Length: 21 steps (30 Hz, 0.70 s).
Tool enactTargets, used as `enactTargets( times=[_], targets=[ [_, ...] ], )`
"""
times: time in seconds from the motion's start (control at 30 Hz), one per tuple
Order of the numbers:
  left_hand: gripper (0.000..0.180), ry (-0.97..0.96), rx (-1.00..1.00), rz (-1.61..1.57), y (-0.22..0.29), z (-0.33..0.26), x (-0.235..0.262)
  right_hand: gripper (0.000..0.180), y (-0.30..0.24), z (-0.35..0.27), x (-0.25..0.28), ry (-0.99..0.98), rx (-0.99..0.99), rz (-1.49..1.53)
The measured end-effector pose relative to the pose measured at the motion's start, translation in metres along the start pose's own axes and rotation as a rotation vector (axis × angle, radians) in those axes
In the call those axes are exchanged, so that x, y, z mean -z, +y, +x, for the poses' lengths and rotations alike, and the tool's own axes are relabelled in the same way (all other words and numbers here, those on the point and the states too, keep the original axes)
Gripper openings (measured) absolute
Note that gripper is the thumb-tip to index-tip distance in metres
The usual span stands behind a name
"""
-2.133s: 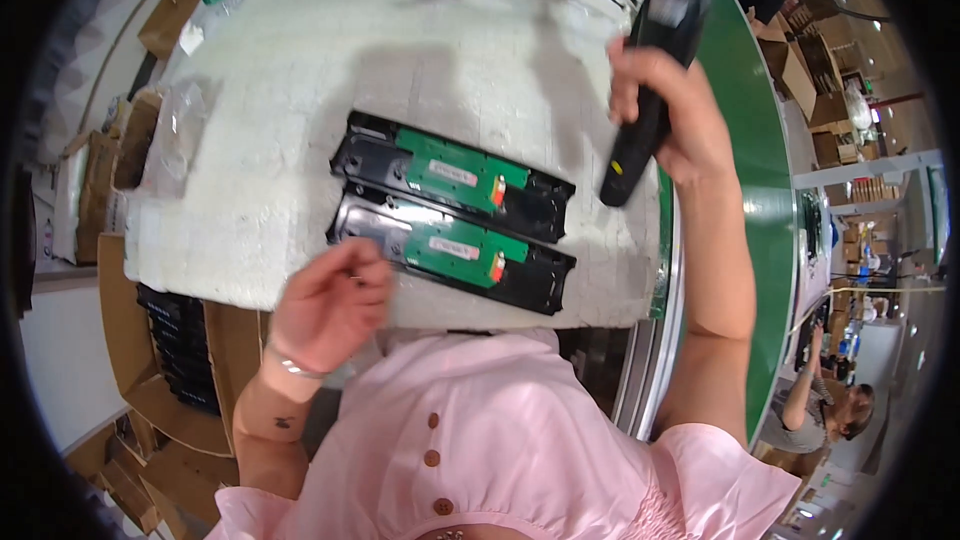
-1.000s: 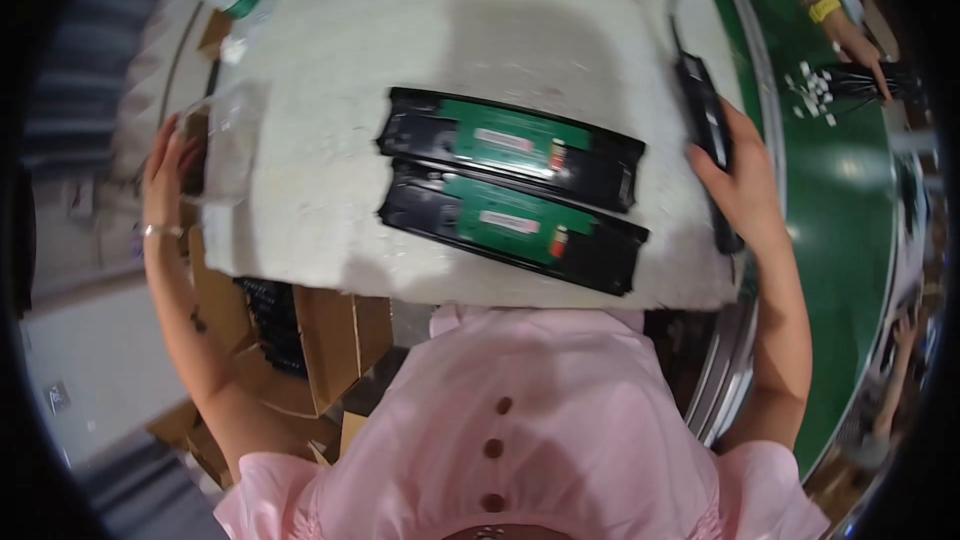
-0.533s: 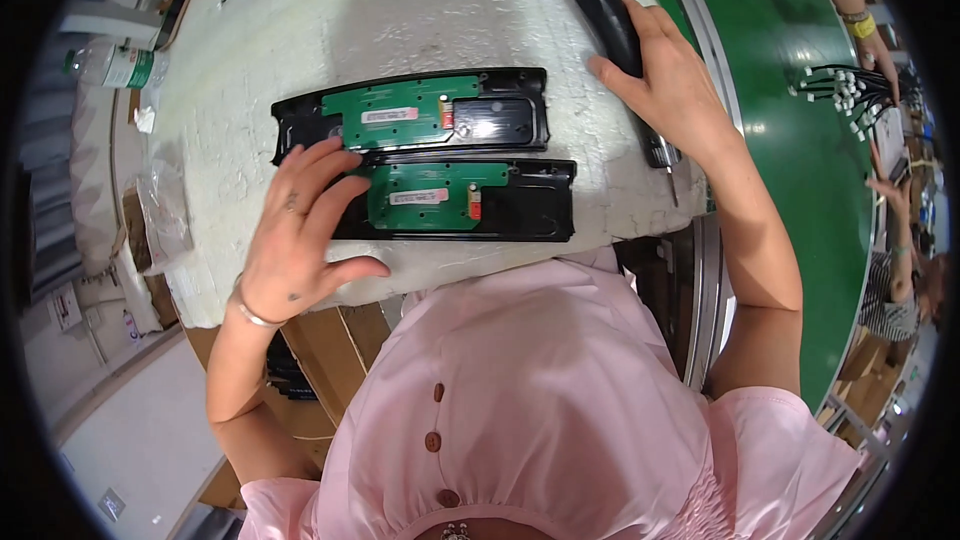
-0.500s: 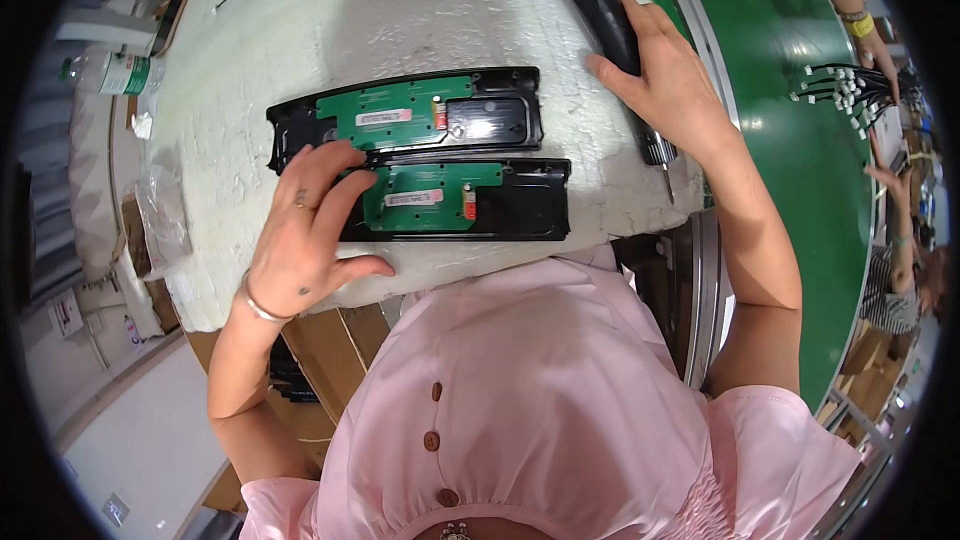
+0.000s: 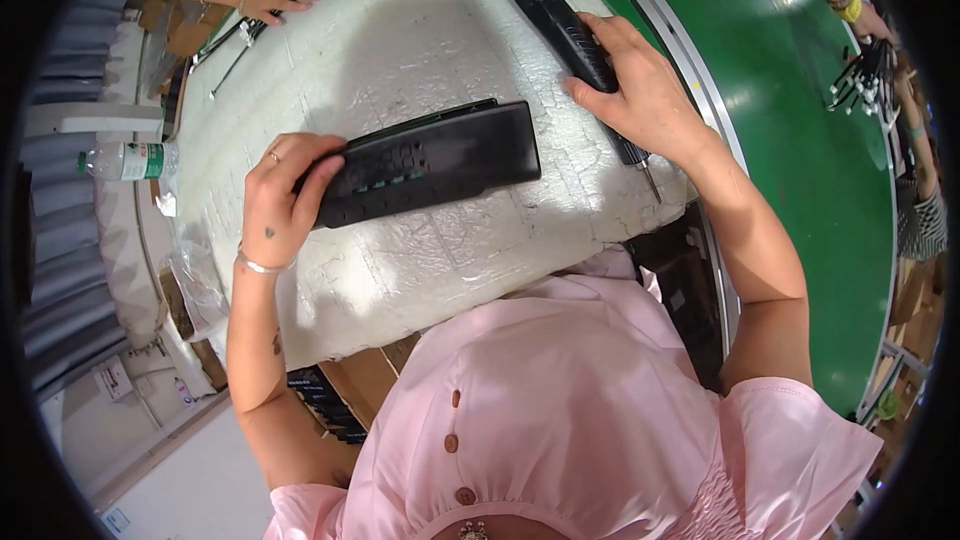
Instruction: Assembling electronic components by installing circuit boards into plastic housings and securing them with screws using an electric screwdriver.
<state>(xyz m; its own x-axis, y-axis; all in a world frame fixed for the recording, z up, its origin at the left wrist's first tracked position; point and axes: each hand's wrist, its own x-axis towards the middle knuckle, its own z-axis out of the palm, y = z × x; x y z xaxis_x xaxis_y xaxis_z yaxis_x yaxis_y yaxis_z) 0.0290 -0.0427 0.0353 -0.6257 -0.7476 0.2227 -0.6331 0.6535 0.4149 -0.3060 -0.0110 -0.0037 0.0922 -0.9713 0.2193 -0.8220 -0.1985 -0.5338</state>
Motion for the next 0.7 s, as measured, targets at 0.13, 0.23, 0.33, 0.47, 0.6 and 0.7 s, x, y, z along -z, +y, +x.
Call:
enactTargets(
  times=[0.13, 0.23, 0.33, 0.47, 0.6, 0.7],
  targets=[
    [0.036, 0.051, -0.023, -0.003, 0.007, 0.003, -0.006, 0.056, 0.001, -0.002, 0.001, -0.014, -0.025, 0.057],
    [0.052, -0.024, -0.110, 0.028, 0.023, 0.005, -0.012, 0.056, 0.005, -0.003, -0.002, 0.041, 0.022, 0.008],
    [0.060, -0.038, -0.086, 0.039, 0.021, 0.005, -0.020, 0.056, 0.003, -0.002, -0.001, 0.040, -0.007, 0.039],
    [0.062, -0.043, -0.056, -0.077, 0.014, 0.004, -0.010, 0.055, 0.003, -0.001, -0.004, 0.030, -0.019, 0.065],
    [0.065, 0.140, 0.009, -0.181, 0.005, 0.010, 0.039, 0.055, 0.006, -0.002, -0.004, 0.059, 0.004, 0.025],
    [0.063, 0.233, 0.082, -0.269, 0.000, 0.014, 0.051, 0.055, 0.008, -0.003, -0.005, 0.060, -0.014, 0.042]
  ],
)
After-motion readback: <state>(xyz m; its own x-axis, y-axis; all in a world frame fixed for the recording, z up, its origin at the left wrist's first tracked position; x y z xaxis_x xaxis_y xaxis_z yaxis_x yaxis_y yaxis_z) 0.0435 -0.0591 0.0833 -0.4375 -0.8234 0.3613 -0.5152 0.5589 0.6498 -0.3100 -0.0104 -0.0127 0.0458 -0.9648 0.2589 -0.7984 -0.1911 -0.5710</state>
